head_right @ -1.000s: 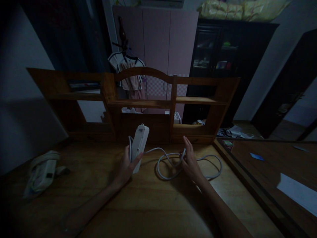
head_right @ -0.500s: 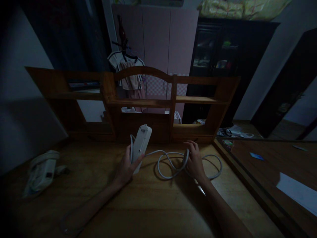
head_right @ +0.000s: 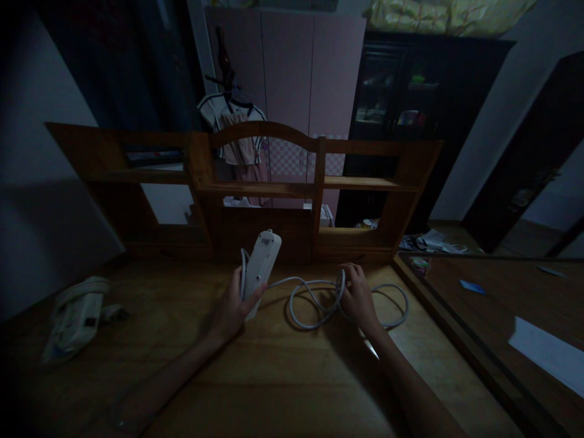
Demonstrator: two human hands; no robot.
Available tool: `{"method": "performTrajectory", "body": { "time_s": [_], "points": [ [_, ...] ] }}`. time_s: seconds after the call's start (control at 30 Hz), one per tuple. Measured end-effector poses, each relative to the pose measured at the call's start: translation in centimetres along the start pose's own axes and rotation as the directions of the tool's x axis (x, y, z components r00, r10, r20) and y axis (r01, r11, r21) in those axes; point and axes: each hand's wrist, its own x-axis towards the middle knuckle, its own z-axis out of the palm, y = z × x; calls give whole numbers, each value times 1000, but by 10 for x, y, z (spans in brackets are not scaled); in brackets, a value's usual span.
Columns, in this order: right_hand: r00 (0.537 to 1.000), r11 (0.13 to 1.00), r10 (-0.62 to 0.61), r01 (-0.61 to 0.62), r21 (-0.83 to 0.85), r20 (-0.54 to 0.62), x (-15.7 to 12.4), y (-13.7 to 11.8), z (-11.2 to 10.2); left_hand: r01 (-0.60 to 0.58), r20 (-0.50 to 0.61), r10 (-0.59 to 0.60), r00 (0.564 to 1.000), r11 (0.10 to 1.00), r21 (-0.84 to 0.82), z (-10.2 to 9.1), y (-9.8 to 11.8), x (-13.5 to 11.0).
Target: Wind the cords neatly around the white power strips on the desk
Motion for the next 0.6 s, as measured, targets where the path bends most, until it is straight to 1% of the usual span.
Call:
{"method": "performTrajectory", "body": {
  "time_s": [0.13, 0.27, 0.5, 0.6],
  "points": [
    [1000, 1000, -3, 3, -17, 18, -1, -1, 1, -9, 20, 8, 1000, 1000, 18, 0, -1, 0],
    [999, 1000, -14, 15, -15, 29, -2, -2, 2, -29, 7, 29, 1000, 1000, 10, 1, -2, 0],
    [999, 1000, -4, 4, -2, 39, -1, 0, 1, -36, 28, 35, 999, 999, 12, 1, -2, 0],
    [999, 1000, -10, 10, 8, 48, -1, -1, 1, -26, 15, 26, 1000, 999, 39, 2, -4, 0]
  ]
}}
